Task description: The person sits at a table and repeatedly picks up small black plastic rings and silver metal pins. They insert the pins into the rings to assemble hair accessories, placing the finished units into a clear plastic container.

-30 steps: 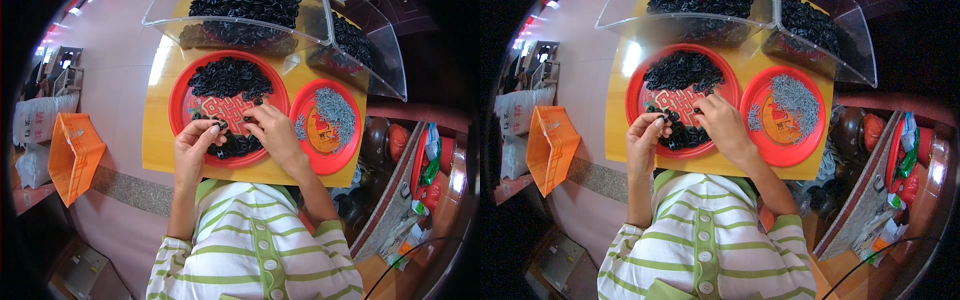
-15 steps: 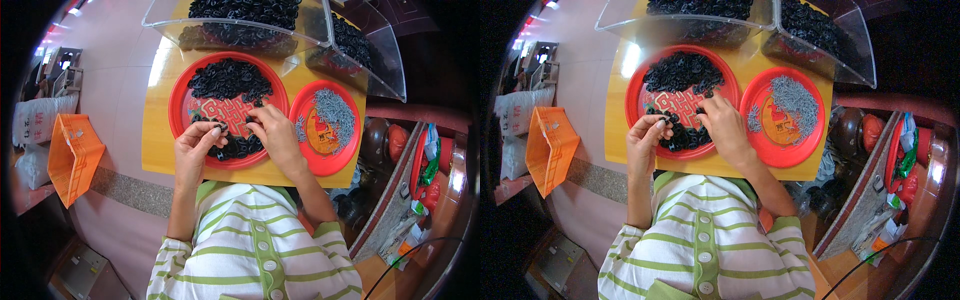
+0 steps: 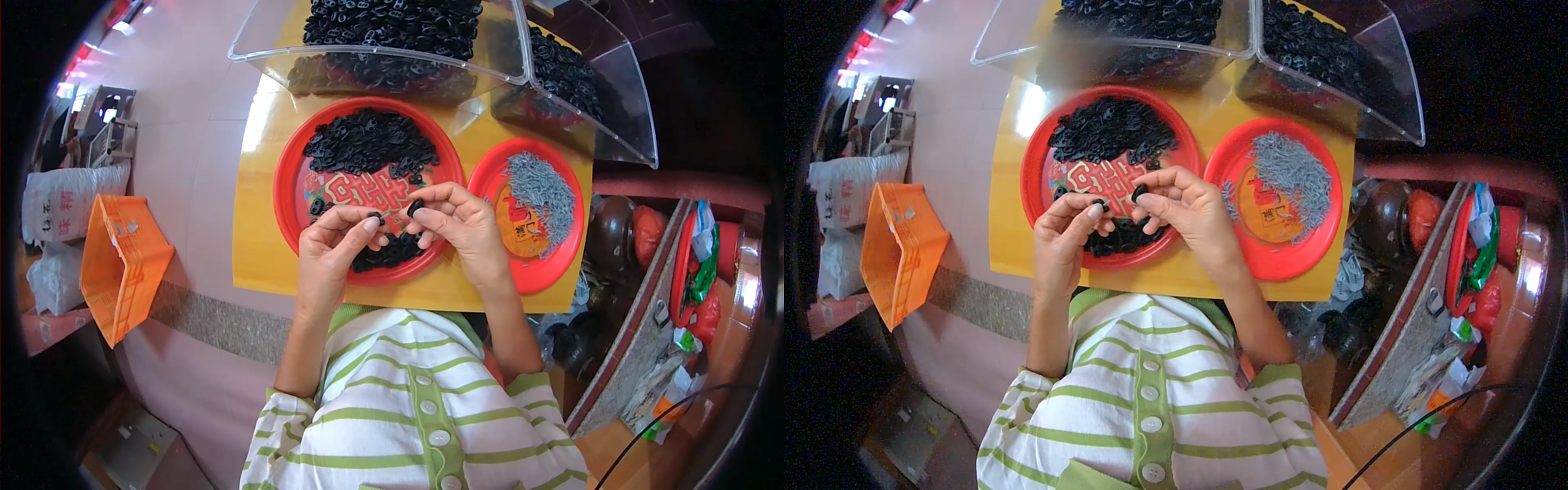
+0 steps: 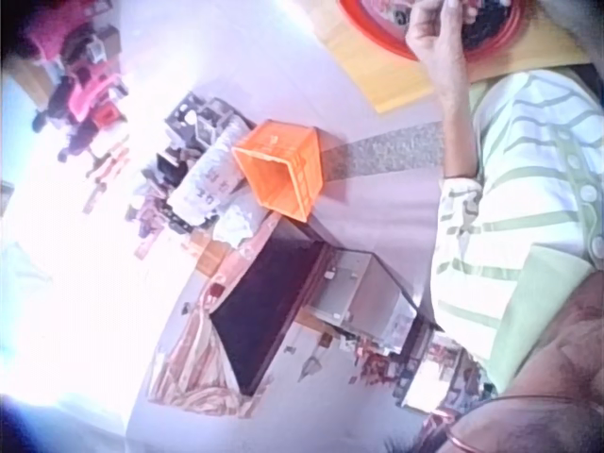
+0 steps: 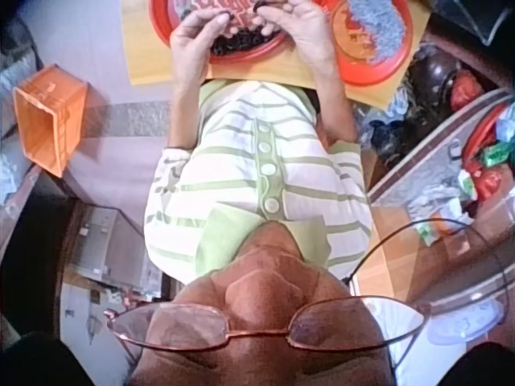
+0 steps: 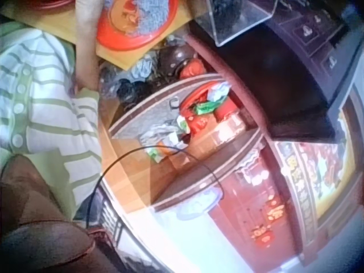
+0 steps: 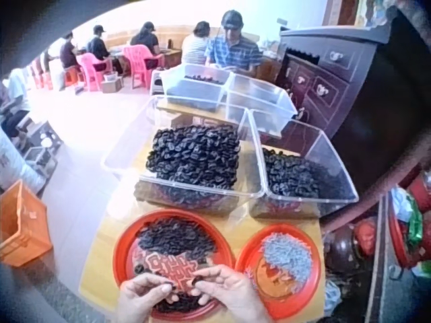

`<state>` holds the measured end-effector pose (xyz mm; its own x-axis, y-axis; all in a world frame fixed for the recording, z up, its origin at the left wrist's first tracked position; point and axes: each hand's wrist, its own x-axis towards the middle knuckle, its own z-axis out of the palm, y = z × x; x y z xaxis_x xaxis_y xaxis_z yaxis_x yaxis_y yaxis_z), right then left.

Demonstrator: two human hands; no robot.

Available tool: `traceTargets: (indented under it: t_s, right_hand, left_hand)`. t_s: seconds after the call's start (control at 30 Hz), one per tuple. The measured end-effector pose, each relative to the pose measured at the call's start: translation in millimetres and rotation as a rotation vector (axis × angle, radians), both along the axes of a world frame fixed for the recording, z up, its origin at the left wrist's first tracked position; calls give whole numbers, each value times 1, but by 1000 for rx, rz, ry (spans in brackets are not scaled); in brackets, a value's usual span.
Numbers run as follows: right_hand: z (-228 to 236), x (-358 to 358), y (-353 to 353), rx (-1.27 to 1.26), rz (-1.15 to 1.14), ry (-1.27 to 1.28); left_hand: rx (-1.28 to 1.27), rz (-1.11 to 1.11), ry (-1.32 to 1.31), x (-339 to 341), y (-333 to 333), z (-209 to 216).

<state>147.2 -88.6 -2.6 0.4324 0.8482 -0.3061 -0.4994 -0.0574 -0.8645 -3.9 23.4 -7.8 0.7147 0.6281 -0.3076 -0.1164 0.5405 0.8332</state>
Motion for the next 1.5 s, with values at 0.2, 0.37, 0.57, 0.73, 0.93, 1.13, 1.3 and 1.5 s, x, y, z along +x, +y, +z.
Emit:
traceTargets:
  t_s: [0.2, 0.37, 0.57, 0.73, 0.93, 1.13, 1.3, 1.5]
  right_hand:
    - [7, -2, -5, 16, -39, -78]
    - [15, -4, -8, 25, -34, -110]
    - [19, -7, -8, 13, -34, -164]
    - [19, -7, -10, -4, -20, -230]
    - [12, -10, -10, 36, -86, -213]
    - [10, -12, -9, 47, -95, -272]
    - [9, -15, -6, 60, -134, -385]
    - [7, -20, -5, 57, -158, -430]
  left_hand:
    - [180, -35, 70, 13, -8, 12]
    - [204, -60, 56, 15, -7, 14]
    - [223, -85, 63, 15, -7, 15]
    - [287, -130, 104, 14, -7, 16]
    - [275, -123, 88, 15, -6, 12]
    - [226, -143, 98, 15, -5, 15]
    - [202, -124, 68, 16, -5, 12]
    - [90, -100, 3, 17, -6, 10]
